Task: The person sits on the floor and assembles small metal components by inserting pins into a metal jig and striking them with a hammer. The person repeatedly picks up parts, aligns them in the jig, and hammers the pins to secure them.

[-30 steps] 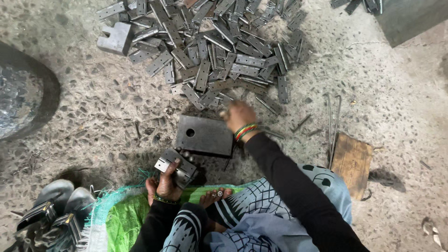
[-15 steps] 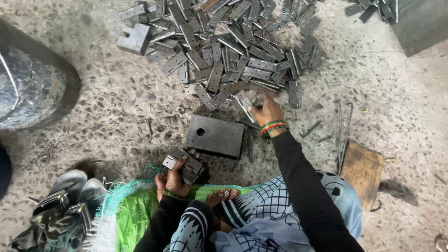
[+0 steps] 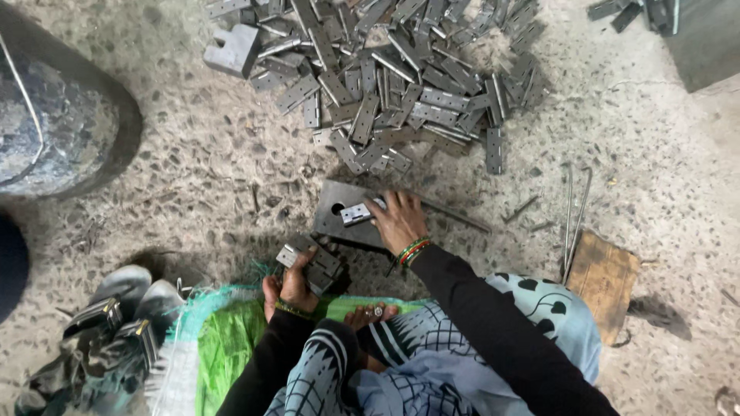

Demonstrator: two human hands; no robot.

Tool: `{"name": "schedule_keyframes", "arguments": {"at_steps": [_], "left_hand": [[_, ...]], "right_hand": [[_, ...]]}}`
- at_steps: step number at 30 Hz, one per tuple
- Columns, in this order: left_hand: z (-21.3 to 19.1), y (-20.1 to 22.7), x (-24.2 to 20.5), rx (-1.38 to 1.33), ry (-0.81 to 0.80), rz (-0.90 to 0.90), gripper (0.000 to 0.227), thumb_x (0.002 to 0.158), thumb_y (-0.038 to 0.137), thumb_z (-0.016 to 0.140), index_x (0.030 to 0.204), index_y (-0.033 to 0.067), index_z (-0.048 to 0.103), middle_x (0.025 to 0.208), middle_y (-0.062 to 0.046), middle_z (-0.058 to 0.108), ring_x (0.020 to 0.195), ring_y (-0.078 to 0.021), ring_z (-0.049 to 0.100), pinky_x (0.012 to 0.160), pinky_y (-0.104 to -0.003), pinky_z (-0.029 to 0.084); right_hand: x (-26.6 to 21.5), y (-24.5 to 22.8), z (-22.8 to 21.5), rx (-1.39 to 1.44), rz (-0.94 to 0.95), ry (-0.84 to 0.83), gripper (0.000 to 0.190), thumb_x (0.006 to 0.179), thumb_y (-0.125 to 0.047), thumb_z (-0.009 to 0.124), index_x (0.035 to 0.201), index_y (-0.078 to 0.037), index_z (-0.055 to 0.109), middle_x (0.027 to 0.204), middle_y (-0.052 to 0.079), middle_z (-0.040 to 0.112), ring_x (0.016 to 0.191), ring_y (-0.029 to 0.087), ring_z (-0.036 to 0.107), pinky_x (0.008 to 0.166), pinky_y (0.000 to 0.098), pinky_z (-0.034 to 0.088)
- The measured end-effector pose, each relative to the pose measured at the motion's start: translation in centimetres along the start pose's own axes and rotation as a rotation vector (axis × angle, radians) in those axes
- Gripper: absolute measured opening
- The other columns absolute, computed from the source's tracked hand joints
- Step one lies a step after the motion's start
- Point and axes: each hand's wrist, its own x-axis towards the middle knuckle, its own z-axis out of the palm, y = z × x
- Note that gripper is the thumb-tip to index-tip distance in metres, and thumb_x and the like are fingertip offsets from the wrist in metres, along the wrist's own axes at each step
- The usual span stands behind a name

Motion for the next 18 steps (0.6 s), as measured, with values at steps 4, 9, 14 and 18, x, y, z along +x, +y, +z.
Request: {"name": "schedule_keyframes", "arguments": {"at_steps": [4, 9, 14, 18], "left_hand": [[1.7, 0.7, -0.1, -0.023, -0.102, 0.043, 0.025, 0.091, 0.012, 0.069, 0.115, 0.0067, 0.065, 0.106, -0.008, 0.074, 0.096, -0.027, 0.074, 0.085, -0.045, 0.061], [3.6, 1.2, -1.8, 0.019, -0.102, 0.041, 0.029, 0.092, 0.015, 0.07, 0.119, 0.0035, 0.066, 0.109, -0.01, 0.075, 0.097, -0.0264, 0.074, 0.085, -0.045, 0.061], [4.7, 1.8, -2.7, 0.049, -0.125, -0.024, 0.054, 0.094, 0.038, 0.07, 0.133, 0.0017, 0.06, 0.123, -0.016, 0.07, 0.109, -0.0299, 0.07, 0.092, -0.047, 0.059], [3.6, 1.7, -2.8, 0.048, -0.074, -0.056, 0.077, 0.086, 0.058, 0.065, 0.145, 0.01, 0.052, 0.141, -0.013, 0.061, 0.125, -0.0308, 0.061, 0.101, -0.046, 0.052]], "right_hand": [[1.3, 1.4, 0.7, 0.003, 0.032, -0.039, 0.043, 0.087, -0.032, 0.075, 0.123, -0.012, 0.065, 0.121, 0.017, 0.061, 0.117, 0.037, 0.053, 0.096, 0.0539, 0.041], [1.4, 1.2, 0.7, 0.23, 0.137, -0.128, 0.035, 0.086, -0.032, 0.076, 0.109, -0.01, 0.063, 0.107, 0.011, 0.067, 0.1, 0.031, 0.064, 0.089, 0.0481, 0.051], [0.8, -2.0, 0.5, 0.473, 0.187, -0.102, 0.037, 0.093, -0.033, 0.067, 0.112, -0.003, 0.057, 0.101, 0.016, 0.065, 0.077, 0.028, 0.064, 0.069, 0.0423, 0.055], [0.7, -5.8, 0.2, 0.665, 0.06, -0.217, 0.038, 0.104, -0.035, 0.054, 0.116, 0.001, 0.051, 0.092, 0.014, 0.062, 0.071, 0.026, 0.06, 0.063, 0.0405, 0.054]]}}
